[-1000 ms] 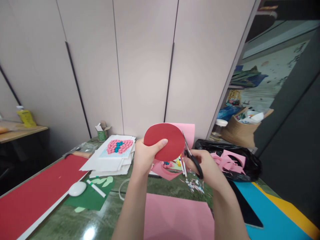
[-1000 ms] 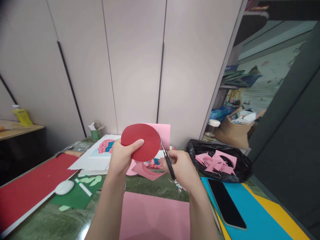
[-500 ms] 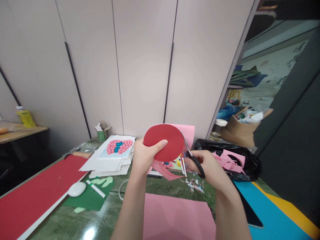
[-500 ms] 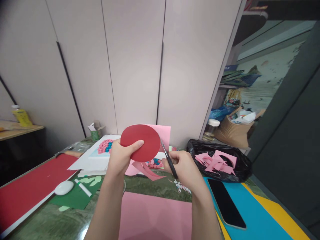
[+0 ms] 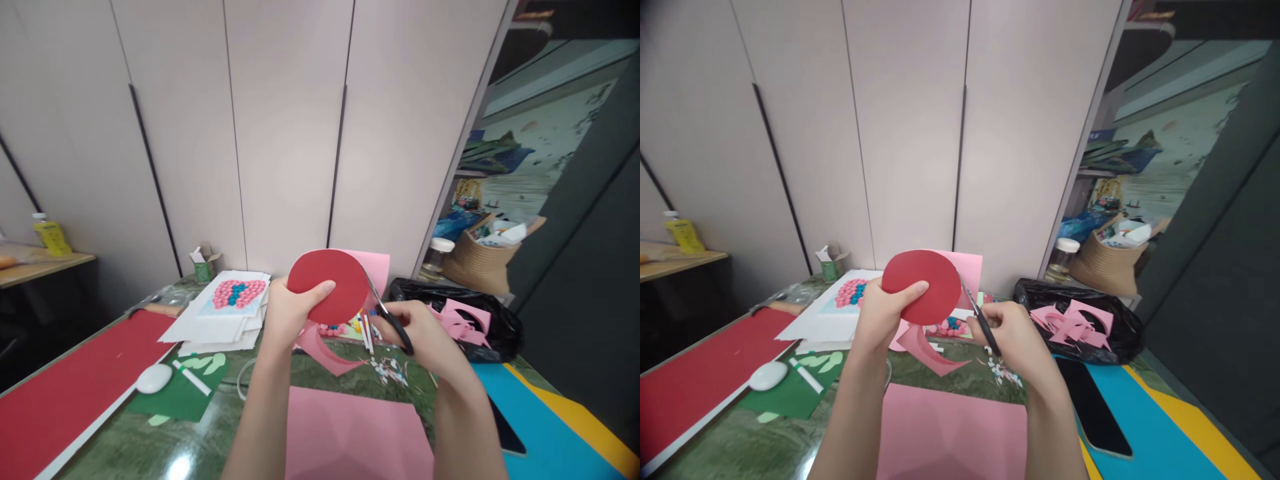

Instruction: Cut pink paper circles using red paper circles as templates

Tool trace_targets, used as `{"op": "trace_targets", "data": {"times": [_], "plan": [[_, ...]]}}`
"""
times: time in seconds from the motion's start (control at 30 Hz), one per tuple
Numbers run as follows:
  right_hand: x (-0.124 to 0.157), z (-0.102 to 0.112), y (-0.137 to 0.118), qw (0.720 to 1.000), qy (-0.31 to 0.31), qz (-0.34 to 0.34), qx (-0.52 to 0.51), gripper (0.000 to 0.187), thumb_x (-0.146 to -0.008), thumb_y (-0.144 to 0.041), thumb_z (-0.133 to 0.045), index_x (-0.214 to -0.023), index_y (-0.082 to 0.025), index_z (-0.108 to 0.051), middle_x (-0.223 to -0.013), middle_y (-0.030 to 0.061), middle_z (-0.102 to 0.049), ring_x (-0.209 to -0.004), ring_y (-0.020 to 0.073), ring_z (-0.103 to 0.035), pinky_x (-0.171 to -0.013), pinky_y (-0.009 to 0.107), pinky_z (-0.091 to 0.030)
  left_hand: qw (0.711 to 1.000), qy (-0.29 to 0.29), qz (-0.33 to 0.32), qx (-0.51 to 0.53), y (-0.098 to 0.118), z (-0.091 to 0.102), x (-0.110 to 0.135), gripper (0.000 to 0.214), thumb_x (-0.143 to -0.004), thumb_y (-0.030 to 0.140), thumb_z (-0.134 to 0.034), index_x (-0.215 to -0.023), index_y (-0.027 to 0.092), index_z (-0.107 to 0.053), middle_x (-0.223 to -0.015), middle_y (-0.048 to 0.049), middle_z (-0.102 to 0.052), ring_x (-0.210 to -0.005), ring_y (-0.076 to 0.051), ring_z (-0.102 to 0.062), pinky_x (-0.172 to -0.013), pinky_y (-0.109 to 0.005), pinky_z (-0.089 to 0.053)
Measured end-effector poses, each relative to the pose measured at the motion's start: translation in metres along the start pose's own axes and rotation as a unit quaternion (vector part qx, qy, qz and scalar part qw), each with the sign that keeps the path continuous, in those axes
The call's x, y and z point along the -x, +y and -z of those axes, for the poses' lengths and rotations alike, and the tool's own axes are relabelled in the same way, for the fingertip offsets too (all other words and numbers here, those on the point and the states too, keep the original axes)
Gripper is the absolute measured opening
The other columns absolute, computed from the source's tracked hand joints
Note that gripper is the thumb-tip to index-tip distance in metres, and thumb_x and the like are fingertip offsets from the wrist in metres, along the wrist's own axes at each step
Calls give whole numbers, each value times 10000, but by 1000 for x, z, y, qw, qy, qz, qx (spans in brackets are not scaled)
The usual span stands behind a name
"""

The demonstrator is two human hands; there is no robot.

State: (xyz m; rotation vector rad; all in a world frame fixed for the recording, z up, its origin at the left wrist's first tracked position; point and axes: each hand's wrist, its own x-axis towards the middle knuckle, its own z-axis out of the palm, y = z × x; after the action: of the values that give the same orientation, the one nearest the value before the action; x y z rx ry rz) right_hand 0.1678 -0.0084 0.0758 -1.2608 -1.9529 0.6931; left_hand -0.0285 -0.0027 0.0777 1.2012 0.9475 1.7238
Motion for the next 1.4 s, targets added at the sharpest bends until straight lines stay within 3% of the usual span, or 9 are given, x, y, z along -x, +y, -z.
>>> {"op": "trace_targets", "data": {"times": [0.33, 0.53, 0.77, 1.13, 1.4], "plan": [[-1, 1, 1, 1000, 1, -3, -9, 391, -696, -415, -588, -507, -176, -343, -524, -51, -230, -509, 79, -214, -445, 233, -145, 1000, 14, 6, 4, 2, -3, 0, 320, -543, 307, -758, -777, 99, -694, -768, -95, -708, -722, -229, -649, -613, -299, -530], [-1, 0, -4, 999, 19, 6, -46, 326, -631, -420, -641, -524, -152, -488, -520, -39, -376, -501, 95, -329, -441, 220, -250, 999, -26, 20, -38, -2, -2, 0, 342, -543, 330, -748, -798, 107, -702, -789, -100, -708, -725, -235, -649, -591, -295, -527], [0, -2, -6, 999, 33, 6, -39, 318, -642, -397, -629, -515, -153, -469, -537, -26, -430, -519, 106, -372, -463, 216, -286, 998, -29, 38, -39, 5, -7, 1, 300, -538, 293, -747, -764, 101, -698, -756, -104, -705, -701, -236, -647, -571, -300, -522], [0, -3, -5, 999, 33, 7, -21, 209, -675, -324, -537, -573, -143, -516, -538, -35, -369, -503, 90, -305, -456, 216, -240, 998, -34, 33, -48, 2, -2, 2, 323, -539, 330, -751, -782, 123, -699, -769, -101, -708, -721, -246, -653, -571, -303, -529], [-1, -2, 0, 1000, 13, 3, 3, 190, -677, -228, -515, -546, -169, -392, -554, -48, -242, -528, 81, -206, -450, 222, -156, 997, -42, 43, -50, 5, -1, 2, 290, -541, 310, -755, -749, 117, -695, -758, -100, -707, -710, -235, -648, -558, -282, -521]]}}
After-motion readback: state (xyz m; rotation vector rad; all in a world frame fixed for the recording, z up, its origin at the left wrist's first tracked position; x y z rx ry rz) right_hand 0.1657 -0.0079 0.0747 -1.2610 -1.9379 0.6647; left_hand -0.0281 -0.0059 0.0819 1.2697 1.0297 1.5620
